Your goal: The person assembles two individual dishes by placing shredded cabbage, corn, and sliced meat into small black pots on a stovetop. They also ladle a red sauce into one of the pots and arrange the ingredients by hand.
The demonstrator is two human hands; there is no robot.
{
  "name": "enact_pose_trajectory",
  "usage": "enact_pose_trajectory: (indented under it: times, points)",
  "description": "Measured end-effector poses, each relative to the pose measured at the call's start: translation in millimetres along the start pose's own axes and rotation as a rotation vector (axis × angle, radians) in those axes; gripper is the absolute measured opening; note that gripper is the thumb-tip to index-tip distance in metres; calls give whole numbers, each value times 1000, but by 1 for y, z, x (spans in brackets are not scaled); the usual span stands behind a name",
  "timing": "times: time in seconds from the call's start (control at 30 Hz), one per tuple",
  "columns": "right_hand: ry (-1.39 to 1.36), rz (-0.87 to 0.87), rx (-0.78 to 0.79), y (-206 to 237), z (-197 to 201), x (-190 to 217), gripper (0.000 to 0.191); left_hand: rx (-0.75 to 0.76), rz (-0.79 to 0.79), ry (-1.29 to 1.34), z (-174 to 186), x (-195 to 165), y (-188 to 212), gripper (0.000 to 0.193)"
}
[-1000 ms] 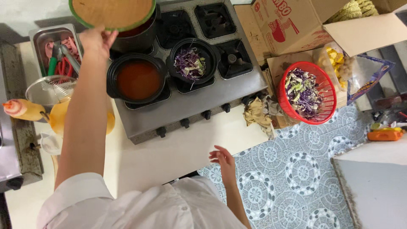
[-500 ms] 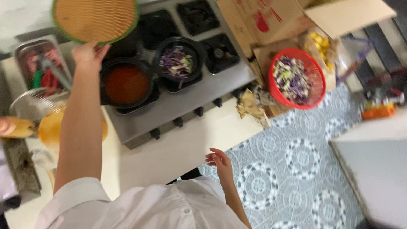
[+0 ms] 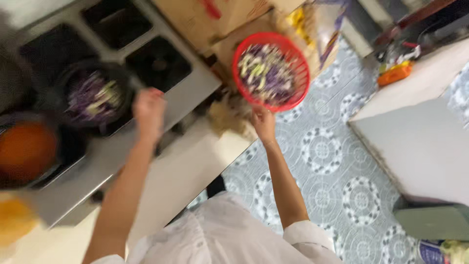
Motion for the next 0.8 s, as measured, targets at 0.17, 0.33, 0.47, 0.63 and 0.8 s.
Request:
enact_pose_trajectory:
  times: [0.17,0.33,0.47,0.63,0.8]
  points:
    - [556,180,96,-105,52,-31,57,244,215,4,-182,11,53,17]
    - [836,-70,553,-146,42,-40,102,353,262,68,-229,30,88,17]
    - [1002,-192,692,-163,20,-31,114,352,283,-52,-230,36,90,16]
    - [996,53,553,-169,10,-47,72,306,370,4,-232,36,79,16]
    - [924,283,498,-151,13,-53,40,319,504,59,-233,37,80,18]
Point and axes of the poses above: each hand's wrist, its own y-axis away from the middle knuckle, its own z-axis out of the back of the hand, x = y × z, the point moved 4 cm from there along -y, towards the middle knuckle, and after that the axes turned 2 degrees about -y, right-handed, at the moved point
